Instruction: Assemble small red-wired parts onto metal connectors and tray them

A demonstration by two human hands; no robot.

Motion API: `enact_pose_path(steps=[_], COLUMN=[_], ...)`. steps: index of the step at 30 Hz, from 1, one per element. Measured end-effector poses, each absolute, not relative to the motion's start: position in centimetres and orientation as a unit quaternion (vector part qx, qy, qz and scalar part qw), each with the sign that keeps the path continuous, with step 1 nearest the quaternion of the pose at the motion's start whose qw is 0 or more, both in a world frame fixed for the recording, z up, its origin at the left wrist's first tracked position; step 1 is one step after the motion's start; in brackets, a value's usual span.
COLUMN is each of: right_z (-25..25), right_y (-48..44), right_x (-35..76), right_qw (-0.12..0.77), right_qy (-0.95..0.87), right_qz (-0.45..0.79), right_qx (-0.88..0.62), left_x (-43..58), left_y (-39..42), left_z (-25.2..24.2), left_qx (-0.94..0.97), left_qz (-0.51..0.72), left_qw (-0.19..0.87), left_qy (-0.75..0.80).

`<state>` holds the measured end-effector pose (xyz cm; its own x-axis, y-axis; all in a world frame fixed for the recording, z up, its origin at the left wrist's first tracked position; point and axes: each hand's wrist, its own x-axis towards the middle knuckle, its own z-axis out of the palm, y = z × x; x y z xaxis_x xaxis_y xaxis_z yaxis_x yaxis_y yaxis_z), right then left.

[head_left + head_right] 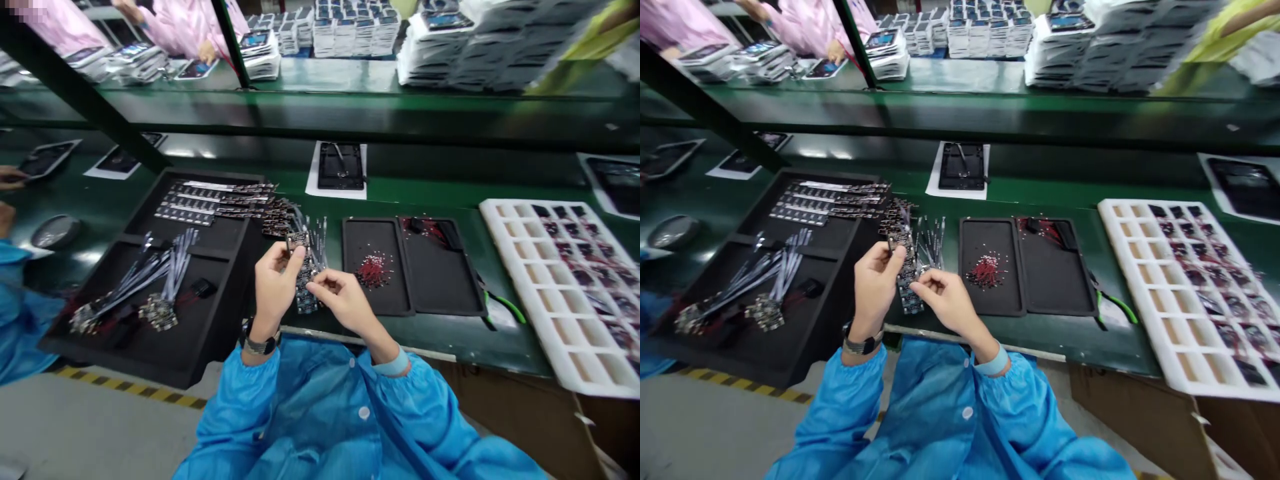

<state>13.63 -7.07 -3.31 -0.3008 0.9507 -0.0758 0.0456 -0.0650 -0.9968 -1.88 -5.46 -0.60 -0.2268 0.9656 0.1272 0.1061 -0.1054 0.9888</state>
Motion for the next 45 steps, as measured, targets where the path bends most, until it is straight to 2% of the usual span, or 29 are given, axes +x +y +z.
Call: enact_pose_path(steps=[5, 7, 9, 14, 18, 20, 24, 27, 29, 31, 34, 36, 38, 40, 43, 45], right_z=[-1.9, -1.3, -0.6, 2.1, 3.4, 3.1, 1.8, 2.1, 3.3, 5.0, 7.1, 7.4, 7.0, 6.4, 6.1, 6.2], right_y=[-5.9, -5.8, -5.8, -4.8, -2.3, -1.4, -1.2, -1.9, -2.5, -3.4, -4.9, -5.7, -6.1, -6.4, -6.9, -7.3], right_x=[14.6, 14.5, 14.0, 11.9, 10.8, 10.3, 9.4, 10.0, 11.2, 12.7, 14.4, 14.8, 15.1, 15.5, 16.6, 17.6], right_qw=[0.386, 0.381, 0.367, 0.306, 0.265, 0.275, 0.286, 0.355, 0.434, 0.460, 0.377, 0.295, 0.240, 0.225, 0.267, 0.324], right_qy=[-0.719, -0.759, -0.792, -0.846, -0.862, -0.849, -0.790, -0.761, -0.762, -0.789, -0.865, -0.905, -0.920, -0.915, -0.872, -0.817], right_qz=[0.425, 0.397, 0.384, 0.379, 0.350, 0.357, 0.452, 0.418, 0.309, 0.196, 0.088, 0.066, 0.090, 0.148, 0.241, 0.302], right_qx=[-0.392, -0.348, -0.300, -0.216, -0.253, -0.277, -0.300, -0.347, -0.369, -0.357, -0.319, -0.301, -0.296, -0.301, -0.332, -0.369], left_x=[-3.3, -4.3, -5.2, -8.2, -12.8, -14.8, -15.9, -14.4, -13.2, -11.9, -9.9, -8.8, -7.9, -7.5, -7.2, -7.0], left_y=[-6.4, -7.5, -9.0, -13.1, -13.2, -11.9, -9.1, -7.8, -7.3, -6.9, -6.3, -6.0, -5.9, -6.1, -7.7, -9.3], left_z=[-0.9, -0.6, 0.4, 5.0, 8.5, 9.2, 8.4, 7.7, 7.7, 8.0, 8.1, 7.9, 7.7, 7.9, 8.9, 9.4], left_qx=[0.391, 0.366, 0.358, 0.368, 0.390, 0.366, 0.334, 0.434, 0.561, 0.678, 0.780, 0.811, 0.822, 0.819, 0.813, 0.774], left_qz=[0.580, 0.561, 0.554, 0.604, 0.649, 0.671, 0.654, 0.537, 0.400, 0.270, 0.172, 0.142, 0.124, 0.121, 0.189, 0.308], left_qw=[0.530, 0.590, 0.603, 0.476, 0.335, 0.319, 0.375, 0.423, 0.430, 0.401, 0.334, 0.318, 0.325, 0.340, 0.296, 0.192], left_qy=[0.478, 0.451, 0.449, 0.522, 0.560, 0.561, 0.565, 0.587, 0.583, 0.554, 0.500, 0.470, 0.452, 0.445, 0.464, 0.519])
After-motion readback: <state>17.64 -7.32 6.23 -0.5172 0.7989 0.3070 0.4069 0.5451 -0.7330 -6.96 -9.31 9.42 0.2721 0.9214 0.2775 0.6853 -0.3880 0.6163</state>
